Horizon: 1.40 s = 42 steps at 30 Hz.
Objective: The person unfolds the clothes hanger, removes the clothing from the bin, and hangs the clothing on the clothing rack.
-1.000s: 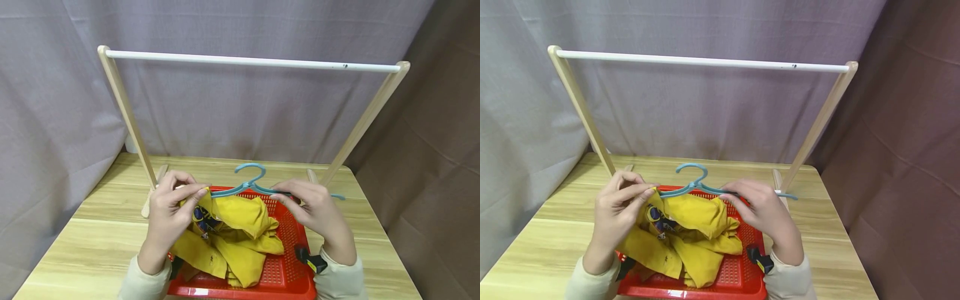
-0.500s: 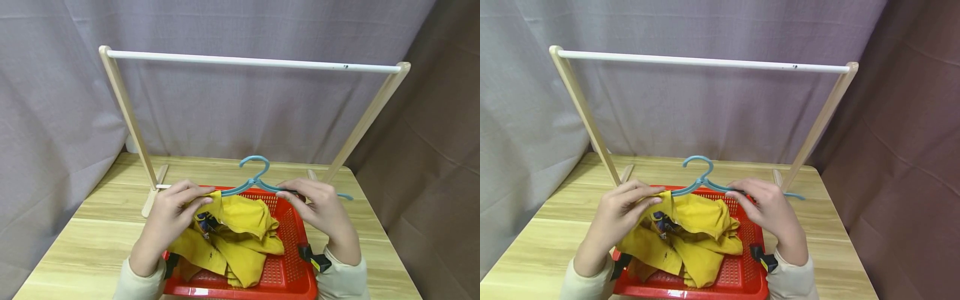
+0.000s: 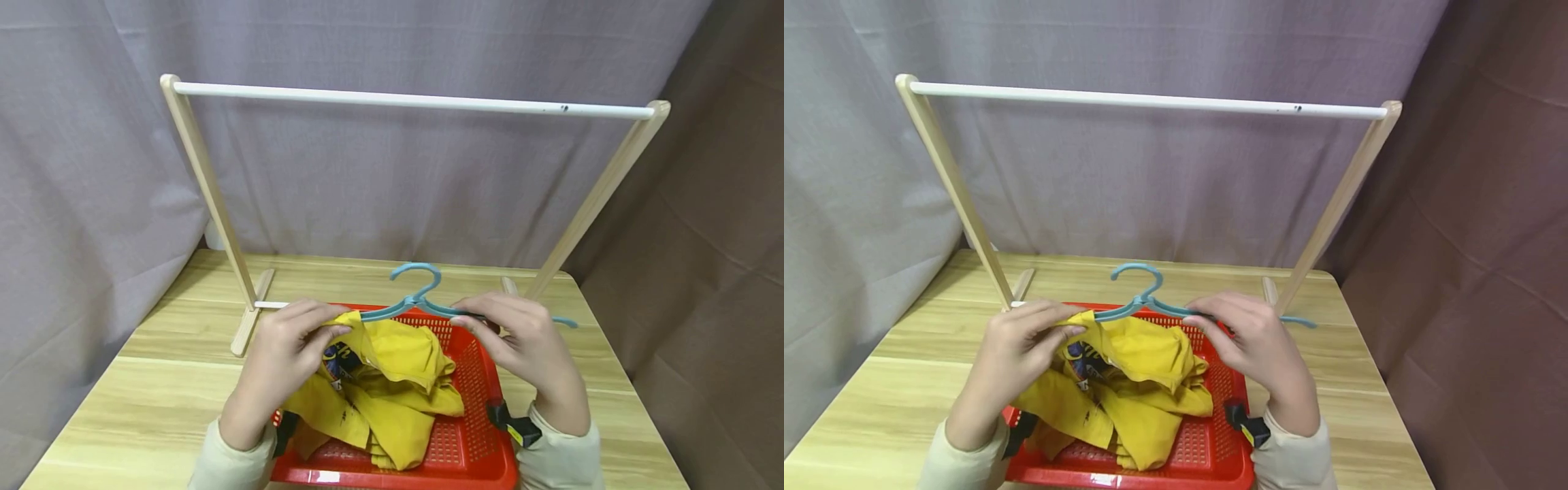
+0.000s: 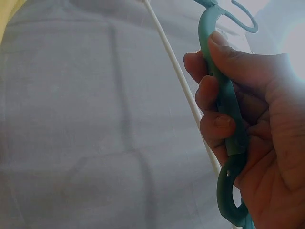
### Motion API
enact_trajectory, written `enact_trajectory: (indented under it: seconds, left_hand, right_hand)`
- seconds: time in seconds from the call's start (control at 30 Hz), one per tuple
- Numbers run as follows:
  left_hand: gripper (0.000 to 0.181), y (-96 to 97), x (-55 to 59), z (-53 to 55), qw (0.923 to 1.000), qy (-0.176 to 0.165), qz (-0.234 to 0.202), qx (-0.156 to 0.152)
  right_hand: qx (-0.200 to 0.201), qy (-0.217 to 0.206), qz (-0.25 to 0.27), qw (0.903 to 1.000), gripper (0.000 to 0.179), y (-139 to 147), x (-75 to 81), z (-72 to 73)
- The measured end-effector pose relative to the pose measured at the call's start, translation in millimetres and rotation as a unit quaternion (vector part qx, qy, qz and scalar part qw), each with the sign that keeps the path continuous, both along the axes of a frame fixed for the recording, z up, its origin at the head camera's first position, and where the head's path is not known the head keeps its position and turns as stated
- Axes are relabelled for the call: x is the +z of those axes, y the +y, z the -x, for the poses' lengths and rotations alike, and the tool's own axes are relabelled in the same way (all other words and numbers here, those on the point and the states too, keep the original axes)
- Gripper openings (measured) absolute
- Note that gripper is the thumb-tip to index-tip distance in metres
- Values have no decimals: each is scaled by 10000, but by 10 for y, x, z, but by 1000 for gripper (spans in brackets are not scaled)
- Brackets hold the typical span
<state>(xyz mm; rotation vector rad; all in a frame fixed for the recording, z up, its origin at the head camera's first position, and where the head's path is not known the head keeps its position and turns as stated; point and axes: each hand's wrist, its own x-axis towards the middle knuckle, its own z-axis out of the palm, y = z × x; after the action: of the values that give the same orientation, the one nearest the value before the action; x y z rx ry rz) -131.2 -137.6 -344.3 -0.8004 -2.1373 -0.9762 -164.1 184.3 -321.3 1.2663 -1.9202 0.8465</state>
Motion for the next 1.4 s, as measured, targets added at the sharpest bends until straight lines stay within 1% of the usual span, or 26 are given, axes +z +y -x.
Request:
enact_trajectory:
  seconds: [0.1,0.23,0.3,0.47,0.63,0.77,1.0,1.1,1.27,1.4]
  left_hand:
    - [16,35,4,-8,9998,-116,-140,-129]
    - [17,77,4,-18,9992,-208,-216,-247]
    - [17,88,4,-22,9992,-182,-248,-243]
    - [17,99,1,-20,9990,-100,-339,-274]
    - [20,127,-8,-35,9982,-134,-423,-391]
    - [23,155,-12,-52,9975,-96,-510,-475]
    - [21,206,15,-76,9949,104,-765,-656]
    - [21,225,34,-92,9939,161,-855,-683]
    - [20,239,64,-133,9913,110,-1070,-757]
    - [20,247,74,-154,9874,105,-1289,-908]
  right_hand:
    - [198,-7,-72,9998,9,-56,8,3]
    - [285,-1,-105,9995,8,-102,11,-6]
    - [293,24,-70,9995,8,-115,9,-13]
    - [262,40,-76,9996,14,-149,2,-27]
    - [333,-42,-172,9993,9,-205,-10,-40]
    - [390,-135,-233,9989,9,-250,-29,-50]
    - [692,-169,-178,9973,10,-302,-50,-43]
    - [820,-124,-100,9965,12,-335,-62,-39]
    - [929,-176,-24,9955,16,-402,-108,-39]
    - [1021,-314,-41,9943,15,-440,-141,-33]
